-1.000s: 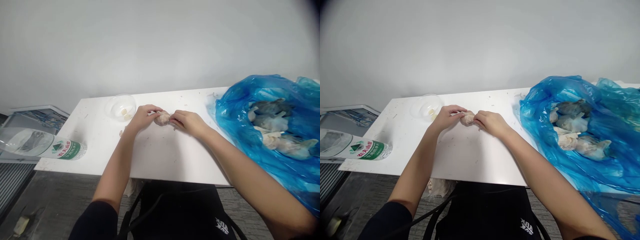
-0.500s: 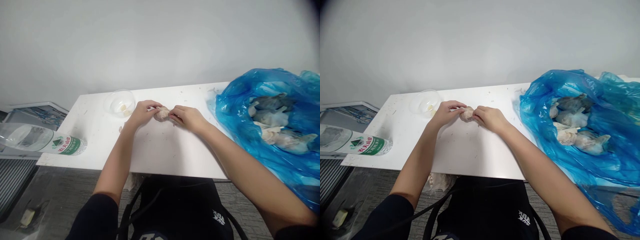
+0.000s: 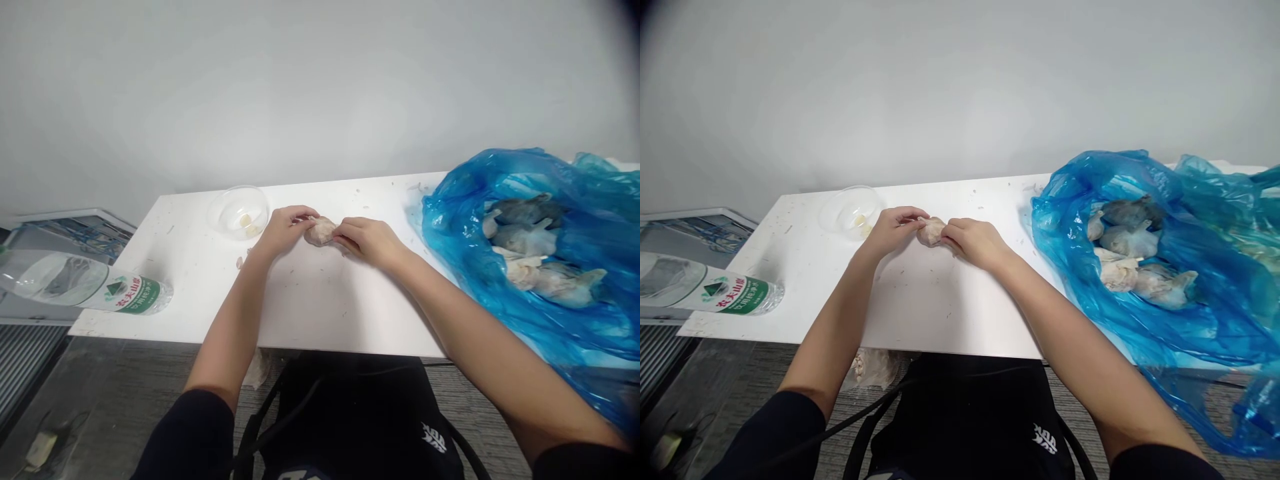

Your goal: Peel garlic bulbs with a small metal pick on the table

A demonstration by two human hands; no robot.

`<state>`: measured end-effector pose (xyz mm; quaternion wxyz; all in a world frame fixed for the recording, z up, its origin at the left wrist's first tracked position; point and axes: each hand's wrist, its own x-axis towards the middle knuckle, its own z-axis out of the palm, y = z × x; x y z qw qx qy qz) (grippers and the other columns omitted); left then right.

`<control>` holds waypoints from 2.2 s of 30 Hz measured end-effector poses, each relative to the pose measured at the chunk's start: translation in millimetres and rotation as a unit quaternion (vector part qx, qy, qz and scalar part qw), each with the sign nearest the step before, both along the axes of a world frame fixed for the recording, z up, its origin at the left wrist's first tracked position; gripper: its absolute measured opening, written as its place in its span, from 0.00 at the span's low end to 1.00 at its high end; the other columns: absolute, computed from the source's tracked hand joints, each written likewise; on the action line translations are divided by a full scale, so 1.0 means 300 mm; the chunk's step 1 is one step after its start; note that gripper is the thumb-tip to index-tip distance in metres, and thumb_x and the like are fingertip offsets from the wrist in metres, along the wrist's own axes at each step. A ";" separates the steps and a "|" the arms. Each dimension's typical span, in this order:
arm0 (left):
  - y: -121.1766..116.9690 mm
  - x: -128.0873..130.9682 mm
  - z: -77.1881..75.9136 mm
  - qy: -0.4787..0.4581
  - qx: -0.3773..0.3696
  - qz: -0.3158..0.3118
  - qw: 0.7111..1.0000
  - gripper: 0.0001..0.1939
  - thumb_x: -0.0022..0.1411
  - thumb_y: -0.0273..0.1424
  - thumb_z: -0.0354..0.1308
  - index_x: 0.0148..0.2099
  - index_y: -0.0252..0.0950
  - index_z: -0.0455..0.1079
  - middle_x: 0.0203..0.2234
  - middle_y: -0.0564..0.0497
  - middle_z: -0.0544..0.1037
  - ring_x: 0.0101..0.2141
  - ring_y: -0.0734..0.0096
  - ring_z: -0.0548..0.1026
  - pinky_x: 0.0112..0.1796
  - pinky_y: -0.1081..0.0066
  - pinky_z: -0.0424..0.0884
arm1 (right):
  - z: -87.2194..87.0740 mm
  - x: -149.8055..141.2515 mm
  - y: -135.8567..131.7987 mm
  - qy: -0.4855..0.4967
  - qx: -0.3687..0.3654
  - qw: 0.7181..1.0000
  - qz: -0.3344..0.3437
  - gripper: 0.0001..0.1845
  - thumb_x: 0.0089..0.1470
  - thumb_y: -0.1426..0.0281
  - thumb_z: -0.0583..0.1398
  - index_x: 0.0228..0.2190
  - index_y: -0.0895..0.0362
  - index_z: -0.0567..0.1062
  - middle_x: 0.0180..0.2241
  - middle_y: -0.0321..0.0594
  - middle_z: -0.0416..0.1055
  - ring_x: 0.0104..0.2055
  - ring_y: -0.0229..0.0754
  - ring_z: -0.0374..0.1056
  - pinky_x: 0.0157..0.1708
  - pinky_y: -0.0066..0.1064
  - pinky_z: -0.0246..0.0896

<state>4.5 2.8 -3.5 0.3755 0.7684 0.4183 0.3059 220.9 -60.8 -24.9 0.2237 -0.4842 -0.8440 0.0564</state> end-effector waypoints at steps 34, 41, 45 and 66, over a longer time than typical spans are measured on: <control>0.025 -0.013 0.008 -0.124 -0.152 0.108 0.975 0.09 0.50 0.32 0.65 0.36 0.35 0.77 0.29 0.51 0.78 0.32 0.72 0.73 0.39 0.68 0.71 | 0.030 0.051 0.013 -0.070 -0.009 0.996 -0.049 0.15 0.64 0.67 0.51 0.37 0.58 0.77 0.37 0.44 0.75 0.39 0.44 0.69 0.32 0.31 0.52; 0.015 -0.004 0.018 -0.140 -0.168 0.120 0.968 0.08 0.49 0.30 0.65 0.34 0.34 0.77 0.28 0.51 0.77 0.30 0.75 0.72 0.37 0.71 0.69 | 0.045 0.052 0.011 -0.085 -0.014 0.993 -0.084 0.16 0.65 0.67 0.51 0.38 0.57 0.78 0.38 0.43 0.76 0.40 0.44 0.69 0.29 0.32 0.49; 0.015 -0.001 0.016 -0.149 -0.177 0.121 0.965 0.08 0.48 0.30 0.65 0.33 0.33 0.77 0.28 0.50 0.77 0.29 0.74 0.72 0.35 0.71 0.69 | 0.052 0.047 0.009 -0.107 -0.015 0.989 -0.101 0.16 0.65 0.67 0.51 0.38 0.57 0.77 0.39 0.42 0.76 0.41 0.44 0.69 0.28 0.33 0.46; 0.030 -0.016 0.009 -0.159 -0.159 0.139 0.964 0.08 0.51 0.31 0.64 0.33 0.32 0.77 0.29 0.50 0.78 0.25 0.77 0.73 0.33 0.70 0.69 | 0.024 0.046 -0.005 0.051 0.228 0.966 -0.113 0.17 0.67 0.64 0.50 0.37 0.56 0.76 0.34 0.42 0.75 0.34 0.39 0.68 0.29 0.29 0.52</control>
